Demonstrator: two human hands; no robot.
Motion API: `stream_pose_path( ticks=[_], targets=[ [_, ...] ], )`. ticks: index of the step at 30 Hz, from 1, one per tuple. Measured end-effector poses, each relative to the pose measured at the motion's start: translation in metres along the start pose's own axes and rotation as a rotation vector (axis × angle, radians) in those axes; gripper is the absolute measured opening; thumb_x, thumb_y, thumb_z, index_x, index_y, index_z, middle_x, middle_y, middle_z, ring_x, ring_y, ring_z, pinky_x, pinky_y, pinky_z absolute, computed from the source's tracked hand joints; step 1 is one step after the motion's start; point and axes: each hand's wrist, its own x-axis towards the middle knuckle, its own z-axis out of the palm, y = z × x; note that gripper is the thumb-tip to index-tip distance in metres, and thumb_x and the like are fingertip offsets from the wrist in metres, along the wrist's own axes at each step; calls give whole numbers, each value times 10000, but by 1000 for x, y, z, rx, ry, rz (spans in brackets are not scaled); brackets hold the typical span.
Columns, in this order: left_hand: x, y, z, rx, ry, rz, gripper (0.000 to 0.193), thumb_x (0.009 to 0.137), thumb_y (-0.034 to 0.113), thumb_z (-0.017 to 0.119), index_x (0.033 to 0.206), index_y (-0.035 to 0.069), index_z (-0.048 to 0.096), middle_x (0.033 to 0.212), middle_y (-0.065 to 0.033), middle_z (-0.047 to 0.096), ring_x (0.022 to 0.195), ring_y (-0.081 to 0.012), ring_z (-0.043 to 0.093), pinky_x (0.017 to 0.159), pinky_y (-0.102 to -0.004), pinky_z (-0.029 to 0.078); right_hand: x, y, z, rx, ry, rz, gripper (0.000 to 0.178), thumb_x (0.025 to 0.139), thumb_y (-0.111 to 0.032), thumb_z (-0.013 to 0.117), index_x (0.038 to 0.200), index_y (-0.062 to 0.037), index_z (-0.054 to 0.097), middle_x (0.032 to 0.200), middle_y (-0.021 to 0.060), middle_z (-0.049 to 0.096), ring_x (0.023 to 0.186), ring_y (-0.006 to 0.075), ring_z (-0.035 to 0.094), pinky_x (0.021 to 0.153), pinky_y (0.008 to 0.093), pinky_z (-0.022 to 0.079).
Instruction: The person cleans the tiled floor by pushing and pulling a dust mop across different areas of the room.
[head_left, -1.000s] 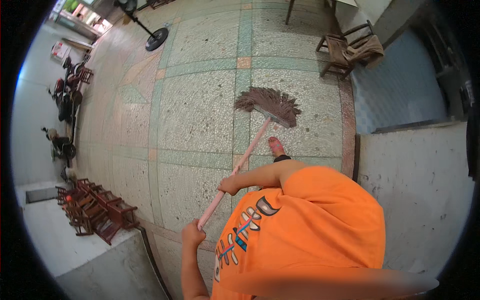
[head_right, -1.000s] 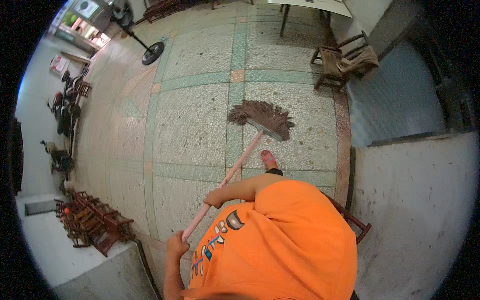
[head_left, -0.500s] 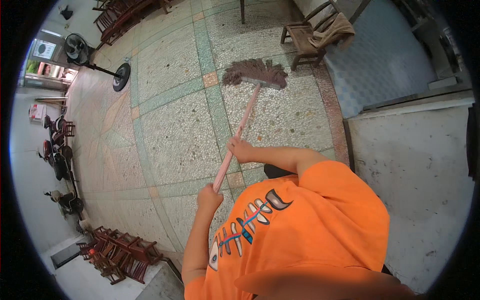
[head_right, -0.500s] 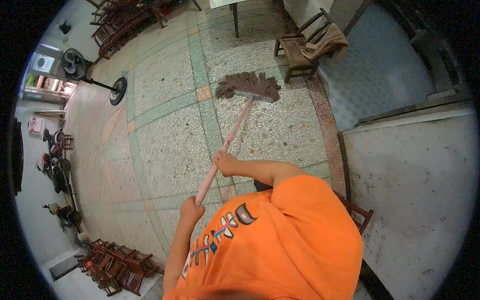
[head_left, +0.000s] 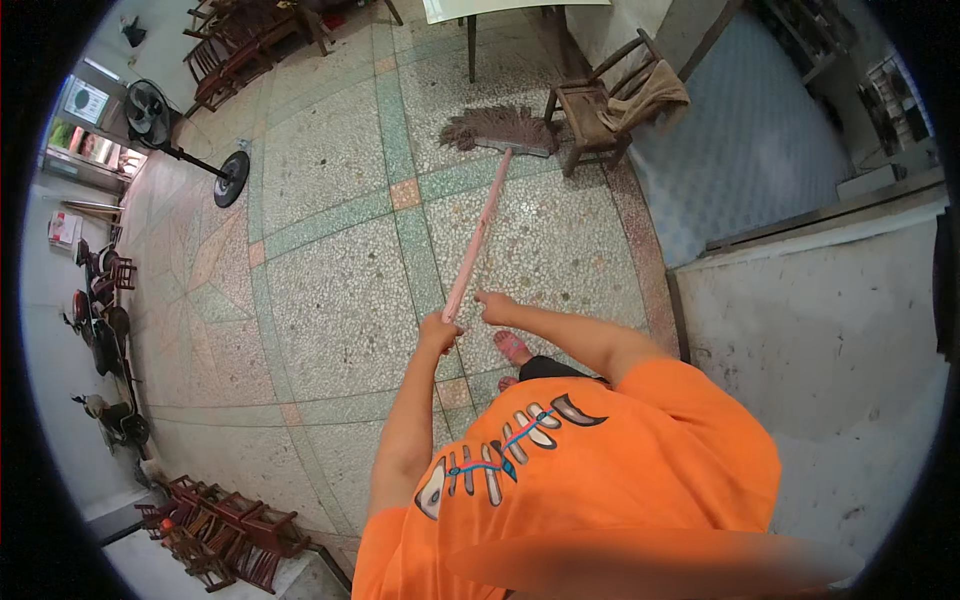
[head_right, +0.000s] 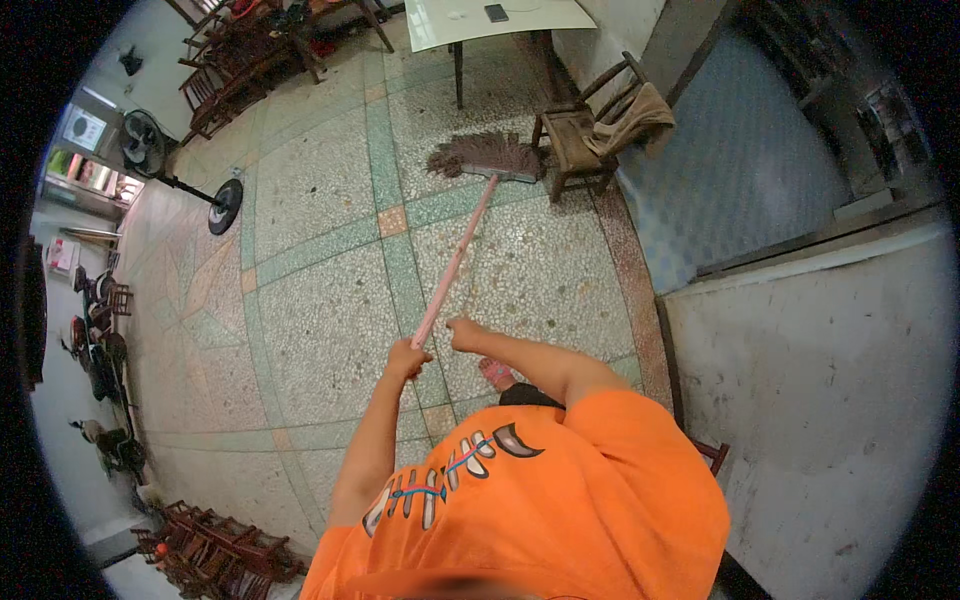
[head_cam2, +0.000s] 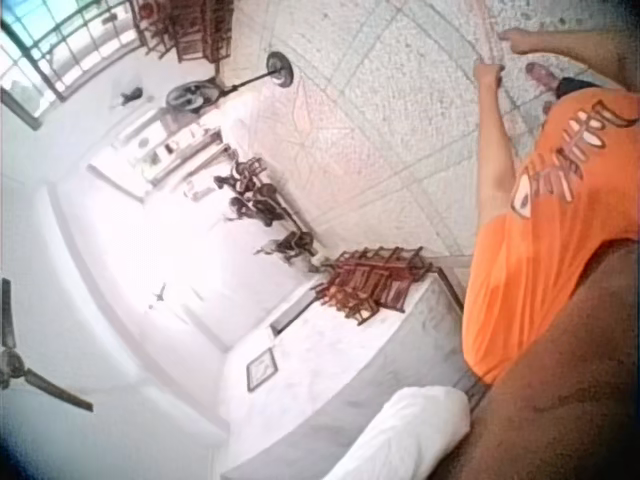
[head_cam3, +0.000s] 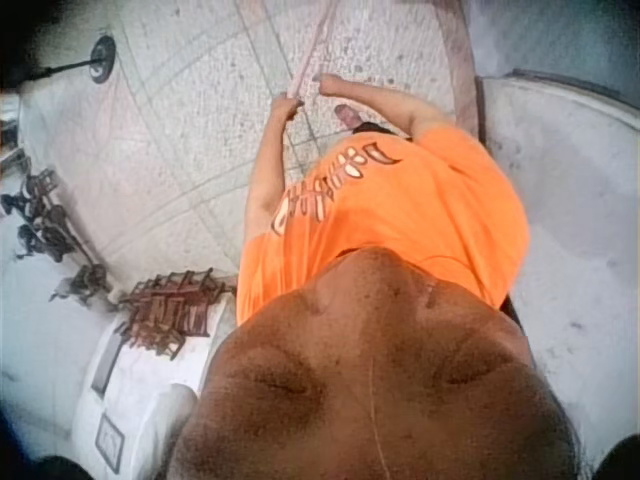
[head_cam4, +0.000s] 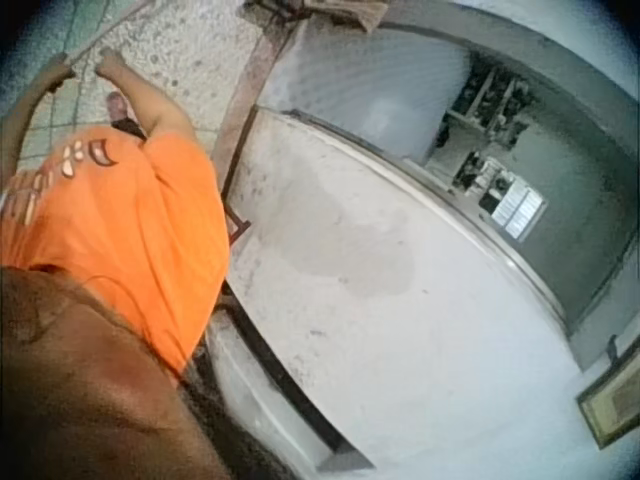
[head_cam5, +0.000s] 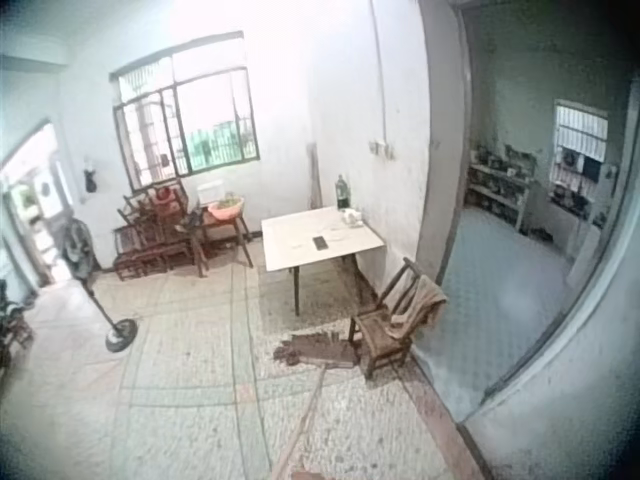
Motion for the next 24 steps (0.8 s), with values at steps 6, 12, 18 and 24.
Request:
stream_pose_path(
  ticks=[6, 12, 18, 24],
  targets=[
    [-56, -69, -7, 89, 79, 35, 242, 638, 128, 686, 761, -23, 544, 515, -113, 539, 404, -192, 537, 369, -334, 418, -2, -13, 46, 302, -196, 217, 316, 661, -61, 501, 963, 25, 533, 849, 176, 591, 660, 319, 607, 513, 460, 448],
    [-169, -142, 17, -22, 111, -102, 280, 621, 197, 685, 758, -7, 550, 539, -137, 557, 438, -253, 556, 452, -357, 443, 3, 0, 112, 797, -463, 469, 243, 780, -208, 474, 904, 1, 487, 711, 178, 545, 611, 306, 587, 453, 424, 418],
    [-291, -232, 67, 97, 77, -182, 355, 688, 310, 593, 785, -30, 568, 791, -220, 587, 794, -357, 574, 664, -411, 434, -39, -29, 150, 757, -888, 627, 302, 818, -272, 389, 923, 11, 416, 751, 166, 472, 715, 314, 539, 576, 408, 432],
    [-383, -226, 81, -283, 94, -291, 350, 733, 307, 530, 809, -31, 576, 778, -209, 582, 757, -309, 591, 632, -372, 432, -27, 84, 321, 646, -1145, 828, 406, 739, -155, 507, 1026, 109, 394, 948, 251, 454, 797, 329, 533, 637, 429, 454]
  ],
)
